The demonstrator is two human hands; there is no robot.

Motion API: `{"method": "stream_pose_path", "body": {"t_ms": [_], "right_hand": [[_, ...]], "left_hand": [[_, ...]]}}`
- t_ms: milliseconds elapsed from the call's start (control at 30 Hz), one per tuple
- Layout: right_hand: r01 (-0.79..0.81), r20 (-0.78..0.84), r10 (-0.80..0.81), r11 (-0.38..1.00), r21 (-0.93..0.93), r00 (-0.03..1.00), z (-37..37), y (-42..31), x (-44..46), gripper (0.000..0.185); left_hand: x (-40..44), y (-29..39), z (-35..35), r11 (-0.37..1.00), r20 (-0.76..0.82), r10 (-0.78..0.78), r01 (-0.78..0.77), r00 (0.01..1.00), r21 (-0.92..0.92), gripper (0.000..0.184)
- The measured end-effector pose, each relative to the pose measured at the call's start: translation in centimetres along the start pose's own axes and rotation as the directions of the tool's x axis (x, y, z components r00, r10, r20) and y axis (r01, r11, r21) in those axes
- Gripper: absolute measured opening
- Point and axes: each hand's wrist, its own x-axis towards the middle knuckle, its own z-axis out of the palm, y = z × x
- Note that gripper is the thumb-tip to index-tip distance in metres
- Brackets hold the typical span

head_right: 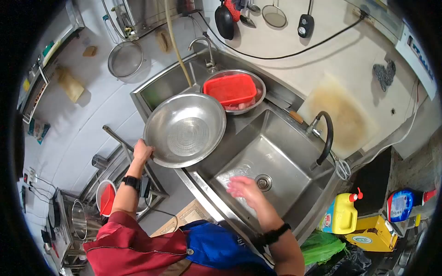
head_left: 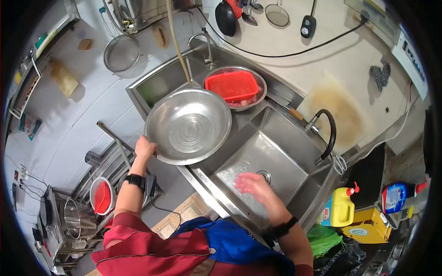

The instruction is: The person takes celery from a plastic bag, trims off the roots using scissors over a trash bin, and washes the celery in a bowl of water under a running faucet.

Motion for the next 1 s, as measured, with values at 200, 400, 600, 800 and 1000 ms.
{"method": "stream_pose_path", "body": {"t_ms": [200, 400, 600, 800, 1000], "right_hand": [[-0.037, -0.076, 0.087, 0.862, 0.506, 0.993, 5.9, -3.3, 9.5, 0.042], [0.098, -0.176, -0.027, 0.906, 0.411, 0.984, 5.9, -2.7, 12.4, 0.017], [0.512, -0.650, -0.125, 0.732, 0.450, 0.749, 1.4, -3.4, 6.0, 0.011], [0.674, -0.810, -0.244, 0.701, 0.233, 0.533, -5.2, -1.0, -5.3, 0.017], [0.652, -0.850, -0.136, 0.705, 0.278, 0.509, -8.4, 3.3, -9.2, 0.026]], "left_hand": [[0.8, -0.6, -2.4, 0.945, -0.291, 0.201, -0.264, 0.935, -0.195, 0.043], [7.5, -4.3, -5.5, 0.517, -0.225, -0.016, -0.185, 0.974, -0.836, 0.034], [11.6, -9.6, -9.2, 0.489, -0.316, -0.211, -0.180, 0.925, -0.853, 0.027], [12.8, -10.9, -6.4, 0.492, -0.212, -0.108, -0.133, 0.971, -0.860, 0.021], [11.5, -7.4, -0.6, 0.509, -0.120, -0.109, -0.049, 0.987, -0.860, 0.022]]}}
